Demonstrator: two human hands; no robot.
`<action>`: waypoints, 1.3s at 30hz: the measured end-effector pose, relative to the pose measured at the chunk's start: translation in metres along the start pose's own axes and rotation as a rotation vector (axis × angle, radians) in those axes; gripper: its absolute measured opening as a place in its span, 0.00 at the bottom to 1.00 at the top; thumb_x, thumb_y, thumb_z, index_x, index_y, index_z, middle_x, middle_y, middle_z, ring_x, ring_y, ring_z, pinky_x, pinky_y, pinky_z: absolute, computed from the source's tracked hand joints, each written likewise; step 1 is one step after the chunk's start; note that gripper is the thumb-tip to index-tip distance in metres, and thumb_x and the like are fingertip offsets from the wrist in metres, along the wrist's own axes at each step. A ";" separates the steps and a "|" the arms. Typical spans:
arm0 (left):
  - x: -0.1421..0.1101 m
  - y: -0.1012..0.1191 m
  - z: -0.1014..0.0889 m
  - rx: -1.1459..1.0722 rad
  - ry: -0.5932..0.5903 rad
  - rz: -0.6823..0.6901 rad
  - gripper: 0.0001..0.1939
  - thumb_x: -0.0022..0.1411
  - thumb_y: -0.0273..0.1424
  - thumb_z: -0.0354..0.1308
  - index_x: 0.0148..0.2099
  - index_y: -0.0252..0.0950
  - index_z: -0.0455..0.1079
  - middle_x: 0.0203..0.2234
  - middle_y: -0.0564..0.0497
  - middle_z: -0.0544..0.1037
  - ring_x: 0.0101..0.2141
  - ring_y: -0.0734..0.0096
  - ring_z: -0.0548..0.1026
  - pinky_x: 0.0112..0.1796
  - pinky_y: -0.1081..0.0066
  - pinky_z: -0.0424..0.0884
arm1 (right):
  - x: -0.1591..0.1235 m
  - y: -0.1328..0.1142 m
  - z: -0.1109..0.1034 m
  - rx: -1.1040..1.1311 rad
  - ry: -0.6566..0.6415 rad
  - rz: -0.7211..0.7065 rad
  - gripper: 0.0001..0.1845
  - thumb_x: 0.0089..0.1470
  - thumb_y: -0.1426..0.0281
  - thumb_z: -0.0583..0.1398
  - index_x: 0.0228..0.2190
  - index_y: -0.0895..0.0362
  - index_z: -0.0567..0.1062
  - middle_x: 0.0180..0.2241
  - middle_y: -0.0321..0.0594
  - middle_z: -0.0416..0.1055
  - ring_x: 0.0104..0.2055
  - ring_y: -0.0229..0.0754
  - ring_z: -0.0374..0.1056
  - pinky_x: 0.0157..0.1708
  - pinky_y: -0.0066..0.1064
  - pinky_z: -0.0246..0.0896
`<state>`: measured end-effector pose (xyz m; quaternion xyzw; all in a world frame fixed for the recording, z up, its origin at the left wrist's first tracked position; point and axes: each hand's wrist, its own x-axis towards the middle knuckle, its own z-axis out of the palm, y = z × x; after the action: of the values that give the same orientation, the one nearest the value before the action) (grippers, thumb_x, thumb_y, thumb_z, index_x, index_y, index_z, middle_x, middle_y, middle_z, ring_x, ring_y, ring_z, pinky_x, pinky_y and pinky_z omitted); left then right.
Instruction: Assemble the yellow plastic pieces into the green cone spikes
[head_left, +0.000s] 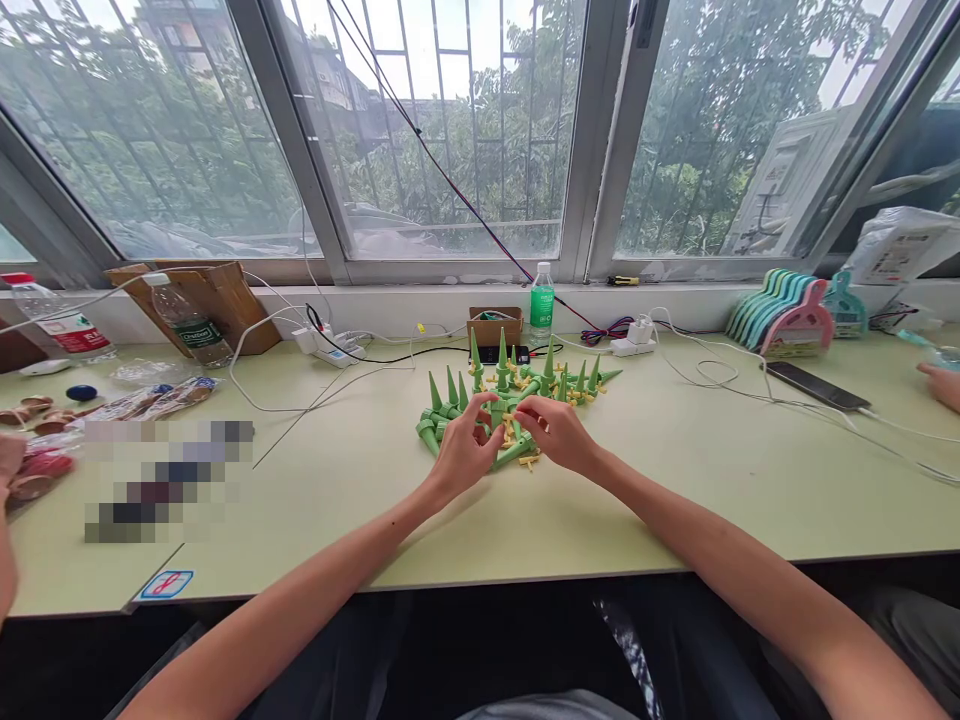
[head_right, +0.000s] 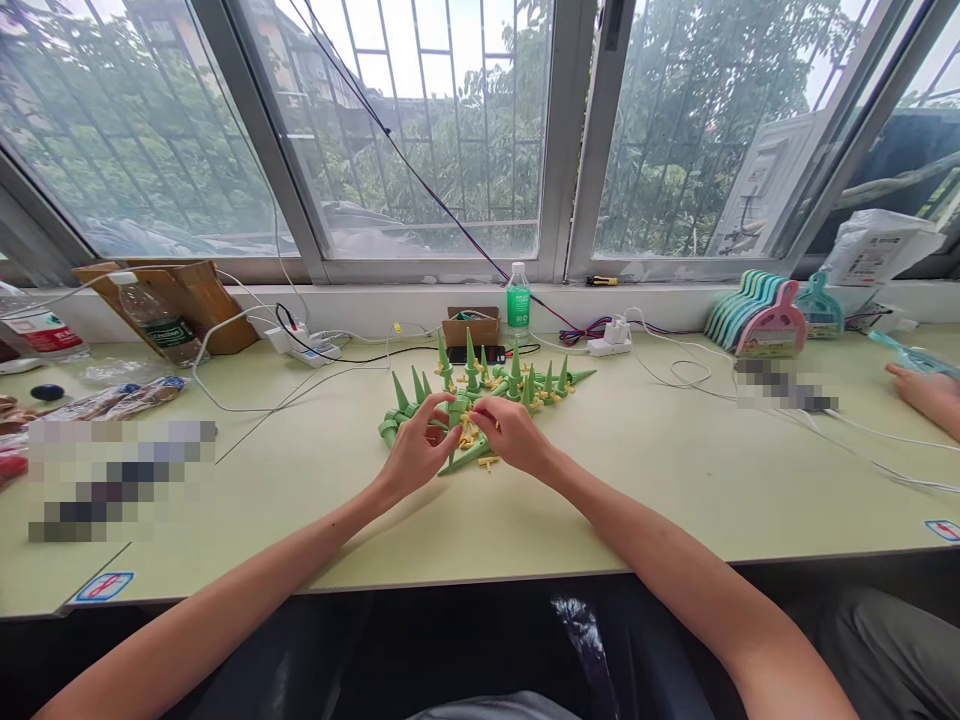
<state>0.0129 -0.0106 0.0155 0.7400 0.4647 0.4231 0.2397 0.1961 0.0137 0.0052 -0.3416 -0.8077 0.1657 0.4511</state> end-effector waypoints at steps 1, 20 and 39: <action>0.000 0.000 0.000 -0.003 -0.001 0.002 0.18 0.61 0.35 0.53 0.53 0.42 0.60 0.30 0.56 0.66 0.16 0.85 0.60 0.20 0.80 0.58 | 0.000 0.000 0.000 -0.002 0.000 -0.002 0.12 0.63 0.64 0.52 0.30 0.56 0.70 0.26 0.36 0.66 0.27 0.35 0.60 0.28 0.26 0.57; 0.001 -0.001 0.001 0.001 -0.003 0.025 0.18 0.61 0.34 0.52 0.54 0.42 0.60 0.31 0.55 0.65 0.17 0.85 0.59 0.20 0.80 0.58 | 0.000 0.001 0.001 -0.023 0.002 0.004 0.13 0.63 0.64 0.52 0.30 0.57 0.70 0.25 0.36 0.66 0.26 0.35 0.59 0.27 0.27 0.56; -0.001 0.000 0.001 0.006 -0.030 0.024 0.18 0.61 0.35 0.53 0.54 0.43 0.60 0.30 0.56 0.66 0.16 0.85 0.60 0.19 0.80 0.58 | 0.000 0.000 0.000 -0.024 -0.020 0.027 0.15 0.63 0.65 0.50 0.28 0.57 0.69 0.24 0.34 0.67 0.24 0.34 0.58 0.27 0.27 0.53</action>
<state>0.0141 -0.0112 0.0149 0.7526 0.4533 0.4135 0.2392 0.1958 0.0138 0.0047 -0.3562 -0.8095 0.1655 0.4364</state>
